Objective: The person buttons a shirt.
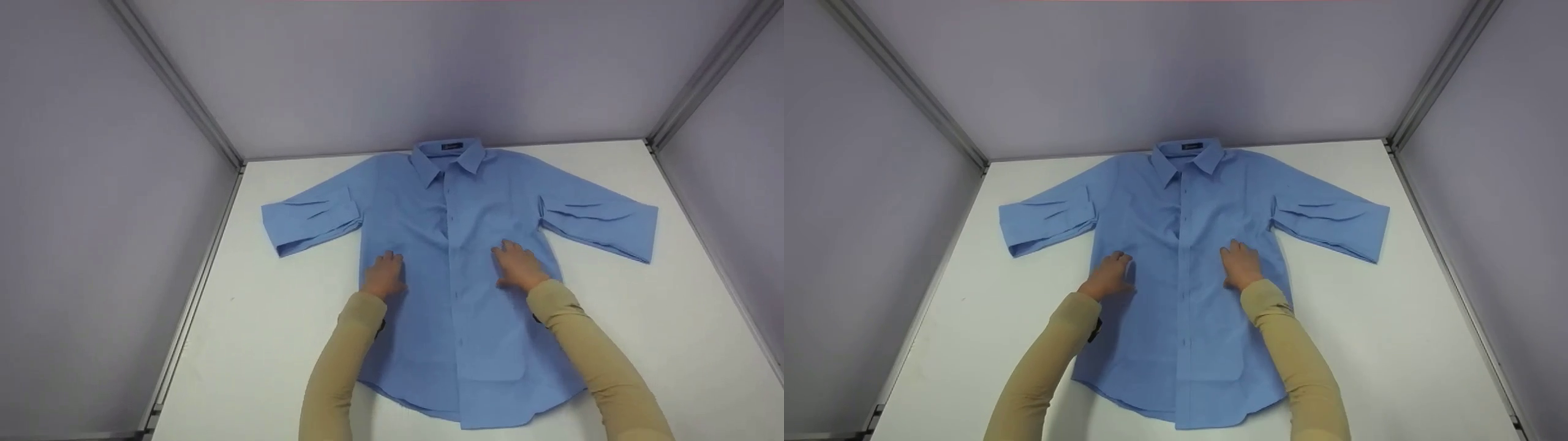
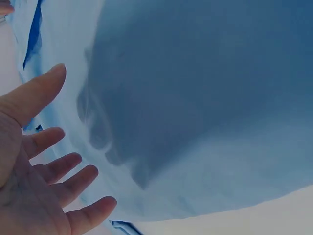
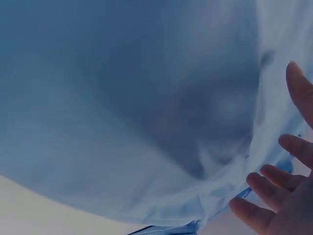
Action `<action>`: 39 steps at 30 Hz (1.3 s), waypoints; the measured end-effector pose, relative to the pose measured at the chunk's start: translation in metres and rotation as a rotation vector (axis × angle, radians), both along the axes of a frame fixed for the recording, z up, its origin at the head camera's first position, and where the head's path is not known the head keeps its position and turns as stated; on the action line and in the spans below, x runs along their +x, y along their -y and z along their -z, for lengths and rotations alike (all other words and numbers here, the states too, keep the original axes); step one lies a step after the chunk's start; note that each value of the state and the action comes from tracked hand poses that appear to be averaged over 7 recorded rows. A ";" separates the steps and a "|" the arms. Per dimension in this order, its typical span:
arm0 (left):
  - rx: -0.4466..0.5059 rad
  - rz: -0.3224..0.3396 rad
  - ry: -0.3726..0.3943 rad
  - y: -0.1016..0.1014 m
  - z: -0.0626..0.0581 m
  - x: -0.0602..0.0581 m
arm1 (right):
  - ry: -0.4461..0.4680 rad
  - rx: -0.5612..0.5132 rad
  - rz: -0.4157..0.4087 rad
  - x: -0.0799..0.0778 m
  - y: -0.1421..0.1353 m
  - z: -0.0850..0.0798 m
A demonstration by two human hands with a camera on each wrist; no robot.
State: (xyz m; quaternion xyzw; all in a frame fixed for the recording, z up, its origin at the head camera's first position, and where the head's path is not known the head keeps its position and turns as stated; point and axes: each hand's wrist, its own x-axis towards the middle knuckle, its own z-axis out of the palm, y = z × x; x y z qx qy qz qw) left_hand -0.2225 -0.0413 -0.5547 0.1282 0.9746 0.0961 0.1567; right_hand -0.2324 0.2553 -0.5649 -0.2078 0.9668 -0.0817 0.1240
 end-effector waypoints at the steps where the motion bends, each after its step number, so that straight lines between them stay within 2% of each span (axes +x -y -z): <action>1: -0.012 -0.002 0.000 -0.003 0.001 -0.002 | -0.001 0.026 -0.003 0.000 0.002 0.003; 7: -0.047 0.029 -0.025 -0.017 0.006 -0.009 | 0.004 0.134 -0.051 0.009 0.008 0.014; 10: -0.038 0.025 -0.011 -0.020 0.009 -0.011 | 0.002 0.139 -0.067 0.015 0.007 0.016; 16: 0.002 -0.032 0.018 -0.023 0.011 -0.016 | -0.032 0.100 -0.109 0.020 0.006 0.018; 19: 0.004 -0.024 0.016 -0.024 0.012 -0.017 | -0.048 0.096 -0.126 0.024 0.006 0.019; 22: -0.002 0.006 0.022 -0.024 0.020 -0.011 | -0.054 0.101 -0.139 0.031 0.007 0.019; 26: -0.007 0.038 0.024 -0.023 0.028 0.003 | -0.027 0.099 -0.136 0.041 0.006 0.018; 30: -0.020 0.071 0.014 -0.025 0.024 0.013 | -0.008 0.114 -0.125 0.047 0.004 0.017; 35: -0.058 0.092 0.022 -0.027 0.016 0.022 | -0.014 0.139 -0.126 0.057 0.004 0.015; 39: -0.093 0.104 0.017 -0.027 0.015 0.027 | -0.035 0.150 -0.142 0.066 0.006 0.013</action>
